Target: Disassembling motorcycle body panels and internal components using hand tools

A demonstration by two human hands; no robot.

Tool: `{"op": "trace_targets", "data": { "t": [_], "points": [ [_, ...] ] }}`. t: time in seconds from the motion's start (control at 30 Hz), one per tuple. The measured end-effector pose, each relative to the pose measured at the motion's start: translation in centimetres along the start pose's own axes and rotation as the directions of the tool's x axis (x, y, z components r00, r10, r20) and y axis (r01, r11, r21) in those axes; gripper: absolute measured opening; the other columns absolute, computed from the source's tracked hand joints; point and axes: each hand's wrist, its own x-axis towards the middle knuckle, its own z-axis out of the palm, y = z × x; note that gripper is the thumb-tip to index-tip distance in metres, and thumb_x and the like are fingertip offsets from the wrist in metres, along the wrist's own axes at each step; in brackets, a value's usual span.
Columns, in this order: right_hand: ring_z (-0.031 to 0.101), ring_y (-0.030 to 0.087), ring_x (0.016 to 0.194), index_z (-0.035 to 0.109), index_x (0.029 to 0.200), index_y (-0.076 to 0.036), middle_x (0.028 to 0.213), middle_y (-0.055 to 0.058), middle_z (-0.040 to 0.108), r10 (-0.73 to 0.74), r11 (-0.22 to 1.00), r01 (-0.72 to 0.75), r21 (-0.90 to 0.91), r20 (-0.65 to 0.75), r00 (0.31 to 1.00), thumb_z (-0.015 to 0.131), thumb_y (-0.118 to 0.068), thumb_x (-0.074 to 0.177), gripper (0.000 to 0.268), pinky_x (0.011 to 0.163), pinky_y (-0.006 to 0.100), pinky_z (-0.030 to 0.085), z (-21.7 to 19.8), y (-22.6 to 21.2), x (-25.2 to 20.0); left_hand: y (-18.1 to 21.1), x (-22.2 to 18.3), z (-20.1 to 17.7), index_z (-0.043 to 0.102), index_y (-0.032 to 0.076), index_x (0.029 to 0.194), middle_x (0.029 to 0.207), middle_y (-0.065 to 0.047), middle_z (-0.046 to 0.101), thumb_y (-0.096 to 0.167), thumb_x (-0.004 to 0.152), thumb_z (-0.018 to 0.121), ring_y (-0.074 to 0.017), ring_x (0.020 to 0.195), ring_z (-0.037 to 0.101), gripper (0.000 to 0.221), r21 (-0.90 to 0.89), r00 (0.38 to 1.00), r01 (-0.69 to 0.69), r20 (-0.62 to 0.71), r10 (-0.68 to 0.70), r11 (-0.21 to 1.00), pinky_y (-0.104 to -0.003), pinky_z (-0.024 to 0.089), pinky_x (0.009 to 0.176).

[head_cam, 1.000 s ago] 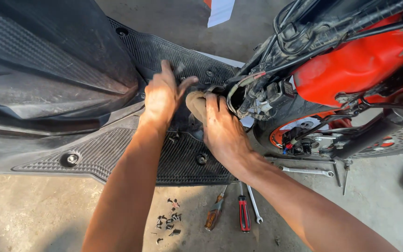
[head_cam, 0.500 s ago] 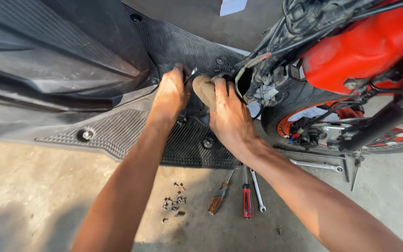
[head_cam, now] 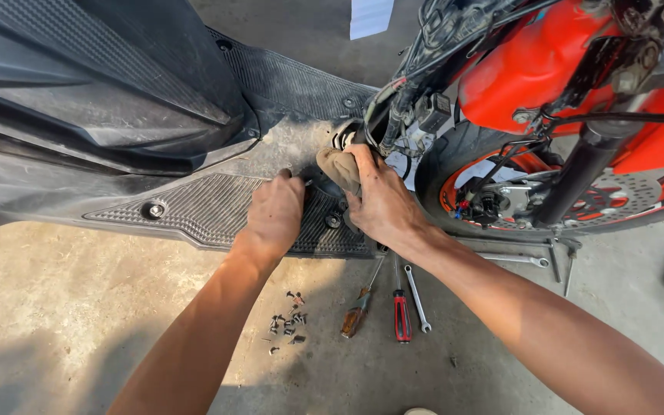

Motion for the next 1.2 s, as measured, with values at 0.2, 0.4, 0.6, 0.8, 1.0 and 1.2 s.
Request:
{"op": "trace_targets", "data": {
  "t": [0.2, 0.4, 0.6, 0.8, 1.0, 1.2],
  "points": [
    [0.067, 0.055, 0.096, 0.039, 0.141, -0.009, 0.105, 0.03, 0.059, 0.016, 0.994, -0.016, 0.106, -0.002, 1.0, 0.055, -0.002, 0.093, 0.052, 0.07, 0.058, 0.056, -1.0, -0.8, -1.0, 0.7, -1.2, -2.1, 0.078, 0.003, 0.096, 0.09, -0.019, 0.076, 0.004, 0.094, 0.059, -0.0443, 0.079, 0.075, 0.019, -0.216, 0.994, -0.017, -0.107, -0.007, 0.976, -0.053, 0.065, 0.062],
    [0.061, 0.047, 0.121, 0.044, 0.146, -0.009, 0.122, 0.031, 0.066, 0.174, 0.967, -0.155, 0.202, -0.081, 0.981, 0.071, -0.028, 0.088, 0.067, 0.098, 0.059, 0.052, -4.0, -0.4, -2.1, 4.0, -4.3, -6.6, 0.073, -0.007, 0.109, 0.093, -0.017, 0.079, 0.006, 0.089, 0.076, -0.0258, 0.085, 0.079, 0.023, -0.989, 0.989, -0.079, -0.061, -0.134, -0.127, -0.028, 0.059, 0.081],
    [0.055, 0.055, 0.125, 0.046, 0.146, 0.0, 0.126, 0.034, 0.064, 0.102, 0.967, -0.063, 0.248, -0.147, 0.984, 0.073, -0.022, 0.091, 0.066, 0.1, 0.066, 0.048, -8.1, 0.7, -5.2, 8.7, -6.5, -8.0, 0.074, -0.003, 0.114, 0.089, -0.018, 0.077, 0.006, 0.086, 0.081, -0.0242, 0.083, 0.078, 0.03, -0.988, 0.99, -0.135, -0.132, -0.049, -0.07, -0.027, 0.059, 0.078],
    [0.062, 0.048, 0.119, 0.055, 0.137, -0.01, 0.12, 0.022, 0.069, 0.115, 0.974, -0.092, 0.206, -0.105, 0.988, 0.077, -0.013, 0.081, 0.06, 0.097, 0.063, 0.05, -9.8, 8.0, -12.3, 18.0, -10.6, -5.0, 0.081, 0.006, 0.1, 0.066, -0.014, 0.077, 0.004, 0.083, 0.081, -0.0119, 0.064, 0.069, 0.018, -0.935, 0.986, -0.153, -0.165, -0.013, 0.319, -0.025, 0.054, 0.075],
    [0.063, 0.051, 0.116, 0.058, 0.133, -0.002, 0.115, 0.026, 0.071, 0.477, 0.844, -0.38, 0.377, -0.207, 0.854, 0.069, -0.005, 0.09, 0.044, 0.099, 0.062, 0.049, -6.7, 21.6, -22.5, 30.6, -10.2, 11.6, 0.084, 0.014, 0.094, 0.067, -0.015, 0.077, 0.007, 0.084, 0.076, -0.0212, 0.068, 0.078, 0.014, -0.947, 0.975, 0.127, 0.174, 0.139, 0.294, -0.027, 0.057, 0.069],
    [0.069, 0.047, 0.1, 0.057, 0.114, -0.006, 0.103, 0.022, 0.068, 0.834, 0.536, -0.81, 0.239, -0.298, 0.464, 0.078, -0.028, 0.088, 0.041, 0.075, 0.062, 0.056, -1.4, 35.5, -30.8, 38.9, -9.8, 24.1, 0.081, 0.021, 0.102, 0.087, -0.015, 0.079, 0.015, 0.091, 0.072, -0.0417, 0.086, 0.075, 0.015, -0.726, 0.891, 0.132, 0.385, 0.241, 0.675, -0.049, 0.061, 0.076]
  ]
}}
